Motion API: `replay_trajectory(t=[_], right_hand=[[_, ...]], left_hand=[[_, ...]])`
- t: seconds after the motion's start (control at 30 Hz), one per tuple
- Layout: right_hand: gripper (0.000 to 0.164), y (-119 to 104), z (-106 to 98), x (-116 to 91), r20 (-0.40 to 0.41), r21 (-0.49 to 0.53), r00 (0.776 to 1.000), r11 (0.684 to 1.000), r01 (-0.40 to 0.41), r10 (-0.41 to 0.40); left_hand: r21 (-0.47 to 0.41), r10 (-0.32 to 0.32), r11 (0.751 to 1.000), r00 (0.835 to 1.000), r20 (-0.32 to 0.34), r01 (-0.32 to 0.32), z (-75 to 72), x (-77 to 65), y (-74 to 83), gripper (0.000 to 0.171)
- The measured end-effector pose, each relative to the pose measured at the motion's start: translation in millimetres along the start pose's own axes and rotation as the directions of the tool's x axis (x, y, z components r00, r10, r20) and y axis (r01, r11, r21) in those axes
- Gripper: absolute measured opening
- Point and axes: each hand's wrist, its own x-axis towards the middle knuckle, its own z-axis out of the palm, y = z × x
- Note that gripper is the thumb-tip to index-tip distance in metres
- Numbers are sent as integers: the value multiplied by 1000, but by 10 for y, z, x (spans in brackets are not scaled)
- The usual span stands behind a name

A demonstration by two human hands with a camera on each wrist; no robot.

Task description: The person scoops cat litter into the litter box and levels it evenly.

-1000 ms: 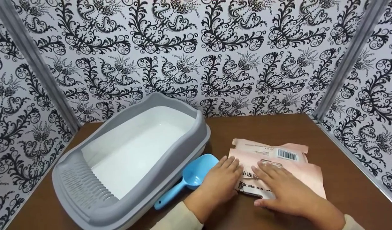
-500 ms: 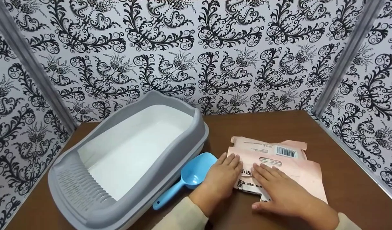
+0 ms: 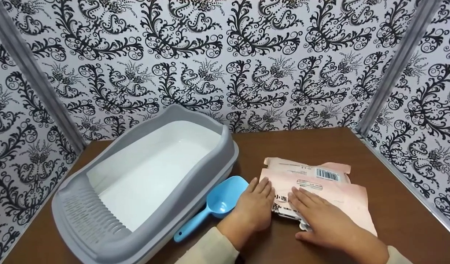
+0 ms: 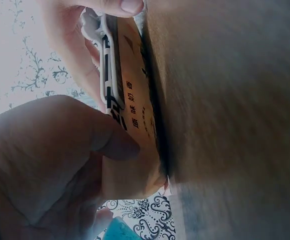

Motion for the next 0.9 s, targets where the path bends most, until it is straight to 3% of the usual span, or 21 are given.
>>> replay_trajectory(t=[0.33, 0.63, 0.9], right_hand=[[65, -67, -41, 10, -70, -24, 997, 1000, 14, -16], [54, -109, -68, -1, -41, 1, 999, 1000, -21, 22], [50, -75, -9, -7, -78, 1, 997, 1000, 15, -15]], left_hand=[[-102, 20, 994, 984, -178, -39, 54, -57, 4, 40], [-143, 28, 988, 984, -174, -53, 43, -47, 11, 38], [-151, 34, 987, 987, -157, -58, 52, -11, 6, 38]])
